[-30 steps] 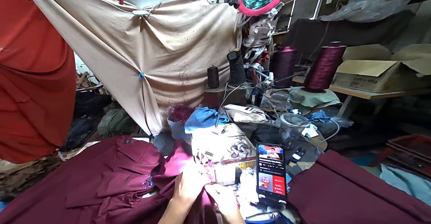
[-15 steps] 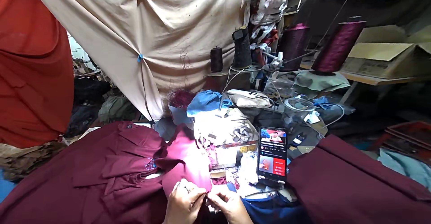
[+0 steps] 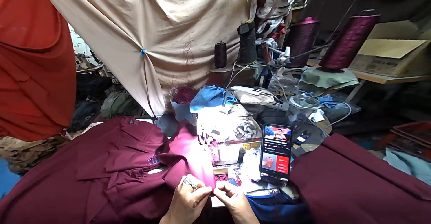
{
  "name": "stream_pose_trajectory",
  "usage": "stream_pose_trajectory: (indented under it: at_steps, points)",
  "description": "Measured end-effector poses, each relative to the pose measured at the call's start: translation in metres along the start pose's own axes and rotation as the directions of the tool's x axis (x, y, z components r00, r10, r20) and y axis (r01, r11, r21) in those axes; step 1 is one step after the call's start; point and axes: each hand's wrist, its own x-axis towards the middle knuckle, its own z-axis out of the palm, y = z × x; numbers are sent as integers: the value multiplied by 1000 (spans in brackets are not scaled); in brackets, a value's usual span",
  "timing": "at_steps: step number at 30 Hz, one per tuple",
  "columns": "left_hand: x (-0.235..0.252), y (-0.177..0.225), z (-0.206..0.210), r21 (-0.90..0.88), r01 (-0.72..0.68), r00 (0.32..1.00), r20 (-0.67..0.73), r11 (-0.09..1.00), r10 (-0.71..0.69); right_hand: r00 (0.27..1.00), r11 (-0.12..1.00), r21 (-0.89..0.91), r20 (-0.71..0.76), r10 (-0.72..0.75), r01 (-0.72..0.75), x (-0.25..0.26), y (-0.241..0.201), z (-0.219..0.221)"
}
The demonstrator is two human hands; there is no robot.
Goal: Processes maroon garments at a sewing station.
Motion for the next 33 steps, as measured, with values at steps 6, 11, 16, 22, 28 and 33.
stream_pose_trajectory:
  at_steps: [6,11,16,22,28,33]
  points:
    - [-2,0,1,-2,-70,998,-7,998,70,998,998,-44,30,-49,50,5,5,-2]
    - [-8,-4,13,285,-83,995,-36,955,97,1000,1000,24,-8,-13,13,4,-4,5]
    - [17,-18,21,457,11,996,73,890,-50,995,969,-246,-94,-37,13,7,25,1]
    - [28,-18,22,501,0,985,147,866,-85,988,956,-288,-127,-90,50,1,36,2]
    - [32,-27,20,436,-8,996,80,900,-30,983,952,-307,-171,-63,8,35,13,7]
    - [49,-35,13,393,-3,996,85,920,-33,979,975,-221,-201,-30,-16,87,-1,15]
